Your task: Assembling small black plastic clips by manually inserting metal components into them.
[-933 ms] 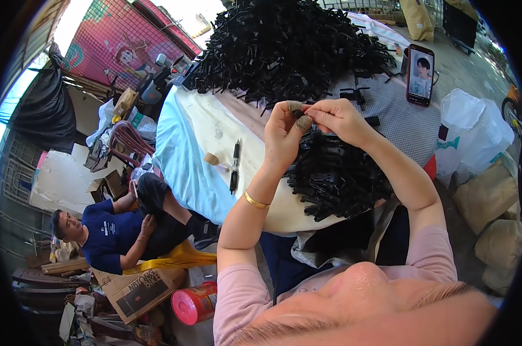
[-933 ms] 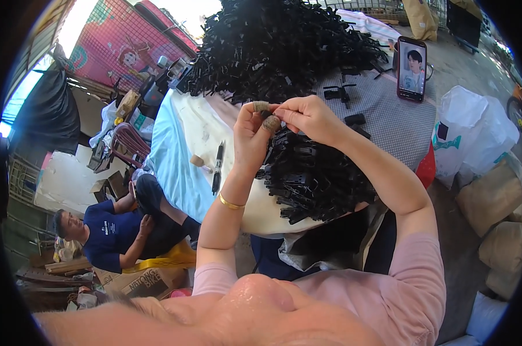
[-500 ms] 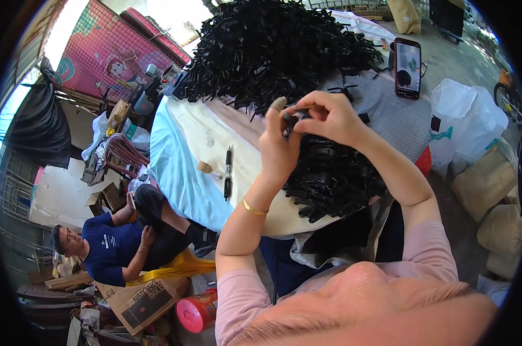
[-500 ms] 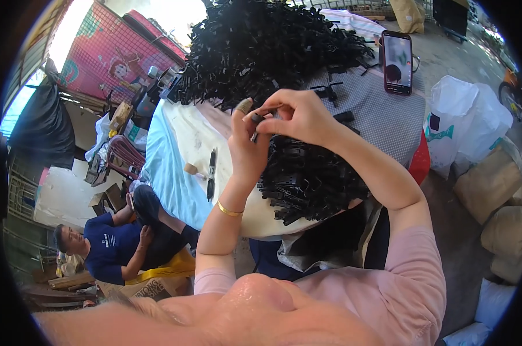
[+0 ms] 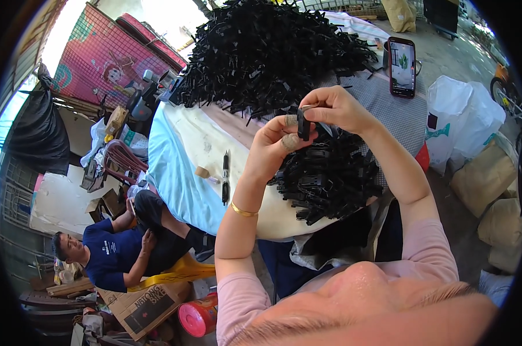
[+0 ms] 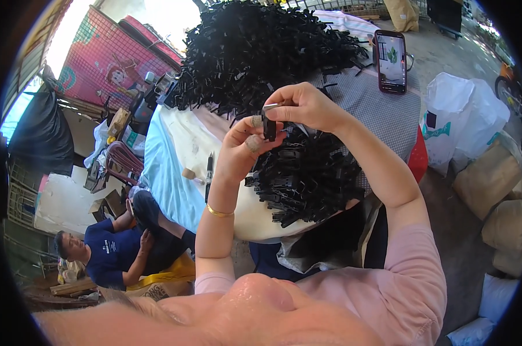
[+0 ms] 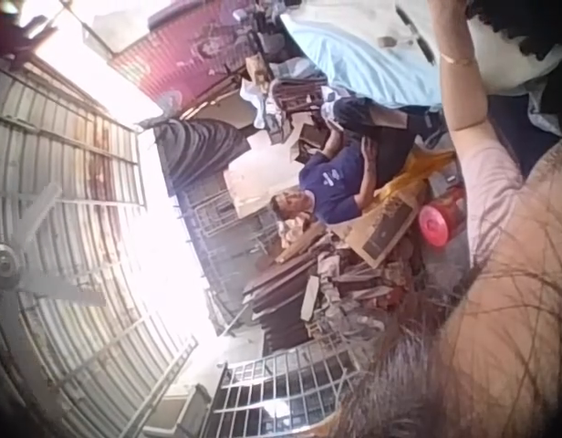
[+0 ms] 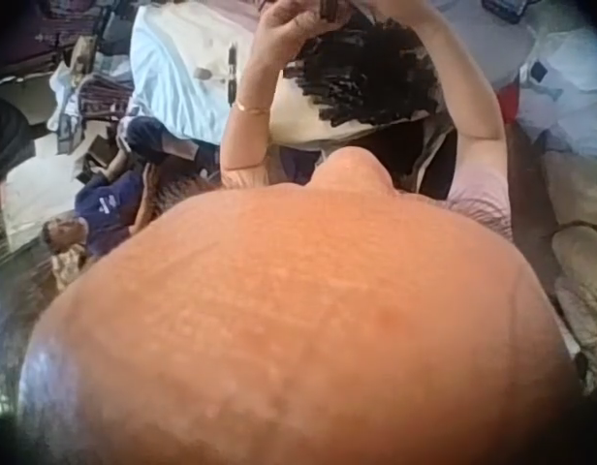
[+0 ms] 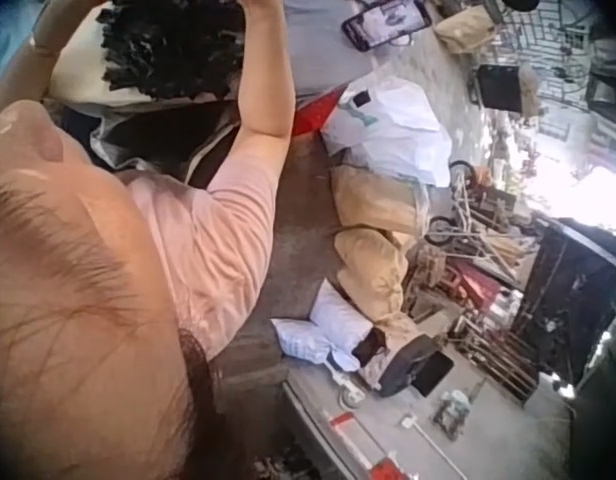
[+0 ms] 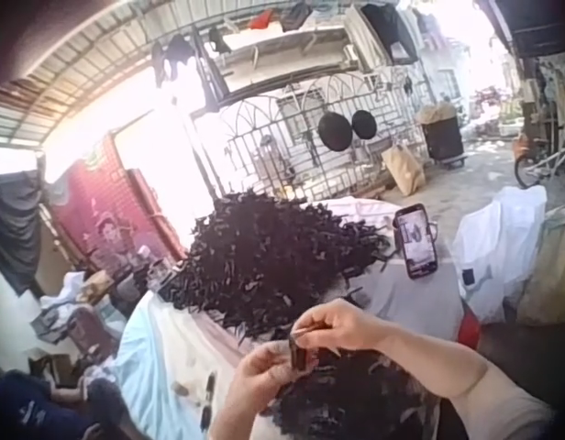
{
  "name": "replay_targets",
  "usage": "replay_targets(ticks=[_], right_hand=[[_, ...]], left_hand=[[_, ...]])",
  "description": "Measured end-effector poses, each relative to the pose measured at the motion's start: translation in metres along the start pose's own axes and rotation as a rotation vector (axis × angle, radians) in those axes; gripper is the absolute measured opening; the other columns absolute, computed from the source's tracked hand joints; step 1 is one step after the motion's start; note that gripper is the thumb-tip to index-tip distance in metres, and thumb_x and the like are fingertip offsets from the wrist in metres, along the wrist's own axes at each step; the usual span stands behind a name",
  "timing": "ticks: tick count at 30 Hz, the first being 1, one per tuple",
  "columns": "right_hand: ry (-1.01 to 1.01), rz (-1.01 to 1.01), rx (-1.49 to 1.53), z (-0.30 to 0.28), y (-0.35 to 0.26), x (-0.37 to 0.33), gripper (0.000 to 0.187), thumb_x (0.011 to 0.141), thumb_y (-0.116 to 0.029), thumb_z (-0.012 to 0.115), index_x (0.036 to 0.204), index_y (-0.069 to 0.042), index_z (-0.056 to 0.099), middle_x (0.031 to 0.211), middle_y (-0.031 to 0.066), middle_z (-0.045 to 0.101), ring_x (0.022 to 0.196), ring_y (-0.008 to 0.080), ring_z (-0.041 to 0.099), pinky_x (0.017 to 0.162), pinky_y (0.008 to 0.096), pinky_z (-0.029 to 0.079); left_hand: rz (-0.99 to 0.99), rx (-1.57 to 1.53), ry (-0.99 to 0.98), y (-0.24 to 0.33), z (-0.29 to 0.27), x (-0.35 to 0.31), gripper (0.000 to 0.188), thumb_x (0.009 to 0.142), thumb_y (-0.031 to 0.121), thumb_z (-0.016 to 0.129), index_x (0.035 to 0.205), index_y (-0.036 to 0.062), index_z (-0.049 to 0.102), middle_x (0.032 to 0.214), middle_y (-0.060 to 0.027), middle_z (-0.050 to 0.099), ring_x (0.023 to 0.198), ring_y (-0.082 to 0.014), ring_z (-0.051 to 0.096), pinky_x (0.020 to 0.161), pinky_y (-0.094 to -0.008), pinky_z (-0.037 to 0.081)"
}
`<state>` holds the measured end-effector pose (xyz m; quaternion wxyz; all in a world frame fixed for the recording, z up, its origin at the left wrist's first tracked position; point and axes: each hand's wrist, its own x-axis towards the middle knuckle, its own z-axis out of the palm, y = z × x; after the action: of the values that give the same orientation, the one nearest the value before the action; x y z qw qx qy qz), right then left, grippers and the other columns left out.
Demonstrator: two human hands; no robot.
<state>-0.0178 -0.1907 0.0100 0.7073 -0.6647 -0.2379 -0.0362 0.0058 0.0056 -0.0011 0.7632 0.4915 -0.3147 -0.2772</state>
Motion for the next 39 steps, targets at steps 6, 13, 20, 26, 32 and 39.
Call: replay_targets(ticks=[6,13,20,26,32,39], right_hand=[[-0.157,-0.08,-0.165,0.003,-0.004,-0.003,0.019,0.08,-0.013,0.064,0.093,0.001,0.062,0.077,0.0028,0.062,0.069,0.0071,0.056,0.066,0.0207,0.047],[-0.069,-0.05,-0.157,0.009,-0.002,-0.001,0.017,0.083,-0.012,0.06,0.094,0.001,0.062,0.078,0.0025,0.062,0.072,0.0055,0.055,0.065,0.0186,0.045],[0.069,-0.083,-0.308,0.013,0.006,-0.001,0.014,0.086,-0.012,0.053,0.086,0.001,0.059,0.069,0.0012,0.056,0.064,0.0052,0.048,0.056,0.0204,0.04],[0.053,-0.124,-0.406,0.019,0.014,0.001,0.011,0.085,-0.01,0.053,0.082,0.0,0.057,0.063,-0.0002,0.054,0.056,0.0047,0.046,0.051,0.0194,0.038],[0.024,0.005,-0.441,0.022,0.005,-0.002,0.011,0.085,-0.009,0.053,0.079,0.0,0.057,0.062,-0.0006,0.053,0.055,0.0046,0.046,0.049,0.0193,0.037],[0.044,-0.076,-0.422,0.013,0.014,0.003,0.013,0.081,-0.012,0.06,0.08,0.001,0.06,0.063,0.0032,0.057,0.056,0.0081,0.05,0.053,0.0224,0.04]], left_hand=[[-0.083,-0.134,-0.081,-0.008,-0.003,0.002,0.029,0.072,0.011,0.07,0.095,0.0036,0.053,0.093,-0.0116,0.06,0.09,-0.0237,0.06,0.082,-0.039,0.051],[0.018,0.186,0.127,-0.004,0.004,0.0,0.018,0.079,0.009,0.063,0.091,0.0008,0.053,0.091,-0.0112,0.061,0.082,-0.0195,0.062,0.077,-0.0334,0.051],[0.244,0.362,0.384,-0.008,0.011,0.002,0.024,0.079,-0.005,0.058,0.099,-0.0019,0.047,0.092,-0.0088,0.059,0.082,-0.012,0.059,0.072,-0.0231,0.05],[0.259,0.431,0.422,-0.012,0.01,0.0,0.024,0.079,-0.004,0.059,0.101,-0.0032,0.051,0.09,-0.0067,0.06,0.079,-0.0088,0.057,0.071,-0.0214,0.048],[0.326,0.49,0.498,-0.02,0.011,0.0,0.015,0.077,-0.005,0.06,0.091,-0.0036,0.056,0.086,-0.0056,0.062,0.076,-0.0084,0.056,0.067,-0.0204,0.047],[0.562,1.015,0.52,-0.02,0.01,0.003,0.018,0.07,-0.006,0.063,0.087,-0.0021,0.058,0.086,-0.01,0.063,0.074,-0.0142,0.06,0.067,-0.0244,0.048]])
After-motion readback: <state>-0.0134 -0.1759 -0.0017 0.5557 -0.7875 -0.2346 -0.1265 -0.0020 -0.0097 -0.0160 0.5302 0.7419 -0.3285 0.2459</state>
